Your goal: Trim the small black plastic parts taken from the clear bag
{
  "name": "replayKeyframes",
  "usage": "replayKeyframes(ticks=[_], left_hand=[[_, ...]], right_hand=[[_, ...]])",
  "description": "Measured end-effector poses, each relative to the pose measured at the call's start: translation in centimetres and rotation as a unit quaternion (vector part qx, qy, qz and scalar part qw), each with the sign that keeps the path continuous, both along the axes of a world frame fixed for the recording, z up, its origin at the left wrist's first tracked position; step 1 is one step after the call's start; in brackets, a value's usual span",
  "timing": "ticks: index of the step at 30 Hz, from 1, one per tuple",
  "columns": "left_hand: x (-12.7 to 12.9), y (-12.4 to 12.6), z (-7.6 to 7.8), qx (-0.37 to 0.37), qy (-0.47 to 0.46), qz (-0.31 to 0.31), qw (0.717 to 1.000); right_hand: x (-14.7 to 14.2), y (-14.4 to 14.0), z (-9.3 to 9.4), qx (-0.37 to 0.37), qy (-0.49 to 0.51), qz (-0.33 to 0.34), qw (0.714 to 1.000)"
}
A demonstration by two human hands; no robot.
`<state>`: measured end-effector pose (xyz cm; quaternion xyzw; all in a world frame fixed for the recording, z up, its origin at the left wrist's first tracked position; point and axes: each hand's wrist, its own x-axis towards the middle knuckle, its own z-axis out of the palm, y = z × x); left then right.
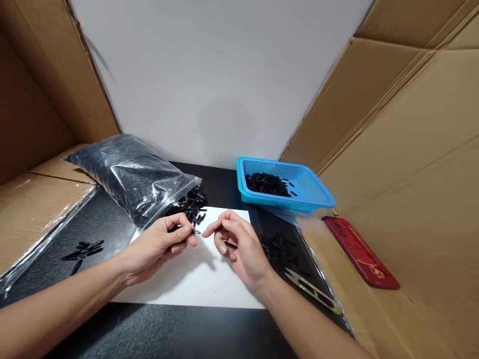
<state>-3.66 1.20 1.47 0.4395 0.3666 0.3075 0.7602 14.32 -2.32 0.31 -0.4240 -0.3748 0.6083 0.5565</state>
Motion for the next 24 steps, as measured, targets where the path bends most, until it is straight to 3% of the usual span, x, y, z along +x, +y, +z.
replayKeyframes(ticks=[3, 7, 10, 18, 24], left_hand=[[0.07, 0.02, -0.03, 0.004, 0.011, 0.009, 1.000], [0.18, 0.02, -0.06, 0.006, 0.013, 0.010, 1.000], [0.17, -0.04, -0.07, 0.007, 0.009, 0.009, 1.000], [0.06, -0.08, 0.18, 0.014, 0.003, -0.011, 1.000], [0.05, -0.23, 0.14, 0.064, 0.037, -0.038, 0.997]], right_hand=[[0.03, 0.04, 0.09, -0.021, -0.007, 0.040, 0.999], [-0.24, -0.13, -0.22, 0.074, -0.206, 0.016, 0.976], [-0.42, -0.39, -0.32, 0.119, -0.290, -0.004, 0.950], [-0.17, -0.73, -0.21, 0.170, -0.341, -0.066, 0.922], [0.11, -0.79, -0.21, 0.202, -0.371, -0.098, 0.901]])
